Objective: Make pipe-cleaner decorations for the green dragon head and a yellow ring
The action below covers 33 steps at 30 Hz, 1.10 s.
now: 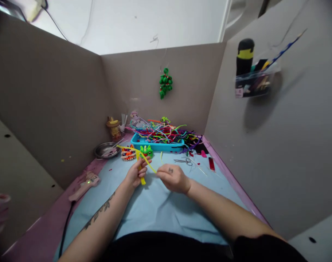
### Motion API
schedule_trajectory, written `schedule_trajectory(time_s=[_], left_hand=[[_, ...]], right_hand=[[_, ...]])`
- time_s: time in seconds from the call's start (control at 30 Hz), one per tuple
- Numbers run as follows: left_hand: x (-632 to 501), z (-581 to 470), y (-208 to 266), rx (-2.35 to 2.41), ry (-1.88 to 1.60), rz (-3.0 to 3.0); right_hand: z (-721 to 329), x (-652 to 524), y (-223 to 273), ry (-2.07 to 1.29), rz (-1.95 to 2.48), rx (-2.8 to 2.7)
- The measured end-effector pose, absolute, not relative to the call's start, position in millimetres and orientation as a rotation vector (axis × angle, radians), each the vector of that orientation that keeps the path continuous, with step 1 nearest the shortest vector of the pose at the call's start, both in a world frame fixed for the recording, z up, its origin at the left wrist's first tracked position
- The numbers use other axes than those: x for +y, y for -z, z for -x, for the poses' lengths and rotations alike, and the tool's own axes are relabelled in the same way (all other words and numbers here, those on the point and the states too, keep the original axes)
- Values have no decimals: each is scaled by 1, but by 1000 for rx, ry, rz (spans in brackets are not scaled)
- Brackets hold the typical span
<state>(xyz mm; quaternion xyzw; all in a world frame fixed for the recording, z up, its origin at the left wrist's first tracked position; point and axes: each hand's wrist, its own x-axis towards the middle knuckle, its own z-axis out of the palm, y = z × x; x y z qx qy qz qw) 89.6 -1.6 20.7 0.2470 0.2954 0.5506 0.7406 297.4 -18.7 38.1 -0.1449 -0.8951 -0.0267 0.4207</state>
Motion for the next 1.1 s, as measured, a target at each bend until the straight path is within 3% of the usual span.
schedule_trajectory(time_s=[0.27,0.47,0.77,0.93,1.1], left_hand=[[11,-74,-12,666,-1524,-476],[20,-61,-10,570,-1679,-312],[23,-67,-2,805,-1735,-541],[22,-72,-3,842,-1701,-535],[12,-90,-6,790,-1664,-549]], right_hand=[[-299,-12,-13,-278,514,-2103],[-310,11,-7,-686,892,-1411],[-328,38,-2,-906,865,-930],[-317,21,-1,-812,871,-959],[-293,-4,-2,-828,884,-1378]])
